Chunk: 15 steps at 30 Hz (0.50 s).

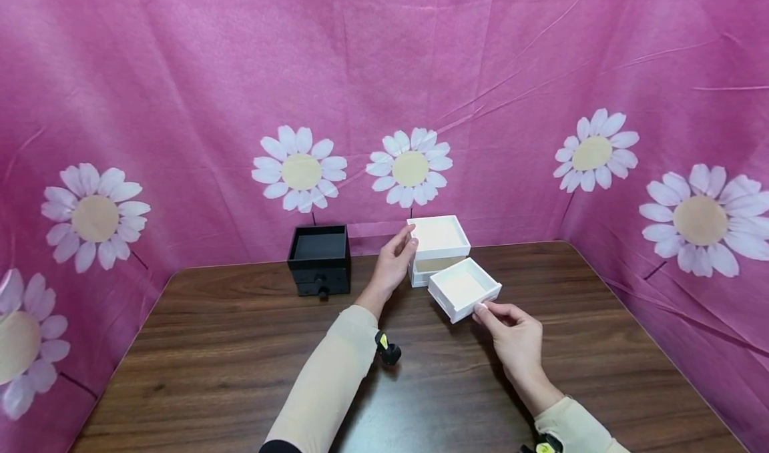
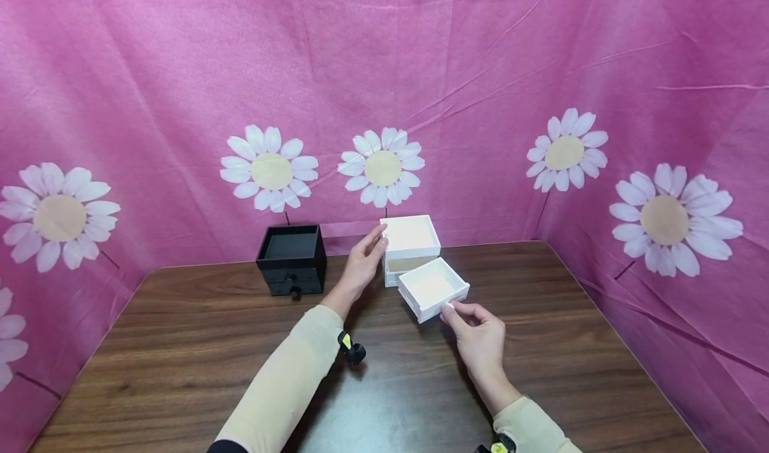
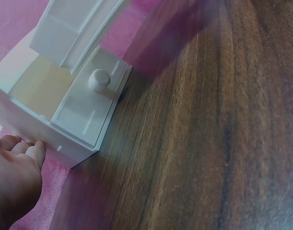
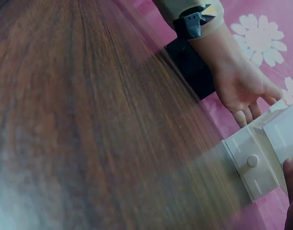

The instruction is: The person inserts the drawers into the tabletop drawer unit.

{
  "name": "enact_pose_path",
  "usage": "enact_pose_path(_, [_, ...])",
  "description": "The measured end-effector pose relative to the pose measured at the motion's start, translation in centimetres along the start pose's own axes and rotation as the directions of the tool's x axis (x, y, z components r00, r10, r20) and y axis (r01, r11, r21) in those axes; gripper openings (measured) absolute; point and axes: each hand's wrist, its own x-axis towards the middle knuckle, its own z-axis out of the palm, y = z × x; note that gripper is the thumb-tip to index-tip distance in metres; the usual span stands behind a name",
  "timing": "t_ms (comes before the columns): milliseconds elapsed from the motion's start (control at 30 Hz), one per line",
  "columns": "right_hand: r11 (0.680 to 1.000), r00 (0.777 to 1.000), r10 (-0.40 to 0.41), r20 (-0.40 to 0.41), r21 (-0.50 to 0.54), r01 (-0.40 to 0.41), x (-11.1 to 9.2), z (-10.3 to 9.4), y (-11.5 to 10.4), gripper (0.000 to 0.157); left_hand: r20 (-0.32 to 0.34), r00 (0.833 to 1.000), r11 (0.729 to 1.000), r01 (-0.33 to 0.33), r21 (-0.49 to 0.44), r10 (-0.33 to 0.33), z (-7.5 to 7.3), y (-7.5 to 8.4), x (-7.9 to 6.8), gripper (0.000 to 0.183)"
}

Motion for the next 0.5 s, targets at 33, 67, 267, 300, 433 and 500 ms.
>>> enact_pose_path(33, [1.000,1.000,0.001,0.003,0.000,-0.001,-0.01,0.07,0.01,0.018,-0.002,1.000,1.000,-0.002,0.002,0.002,0.00,-0.01,-0.02,0.044])
enact_pose_path(67, [1.000,1.000,0.002,0.006,0.000,-0.002,-0.02,0.15,0.02,0.018,-0.003,1.000,1.000,-0.004,0.003,0.004,-0.01,-0.03,-0.02,0.044])
enact_pose_path(267, [1.000,1.000,0.001,0.023,0.010,-0.001,0.05,0.54,0.06,0.019,-0.009,1.000,1.000,-0.008,-0.002,0.008,0.05,-0.23,-0.03,0.043])
enact_pose_path(300, [1.000,1.000,0.000,0.024,0.008,0.000,0.08,0.59,0.06,0.019,-0.010,1.000,1.000,-0.010,-0.003,0.010,0.06,-0.26,-0.01,0.043])
enact_pose_path(433, [1.000,1.000,0.001,0.018,-0.002,-0.001,0.17,0.74,0.04,0.019,-0.010,1.000,1.000,-0.017,-0.005,0.017,0.11,-0.24,0.04,0.043])
enact_pose_path(500, [1.000,1.000,0.003,0.014,-0.005,-0.003,0.23,0.81,0.04,0.019,-0.009,1.000,1.000,-0.014,-0.002,0.014,0.12,-0.17,0.07,0.043])
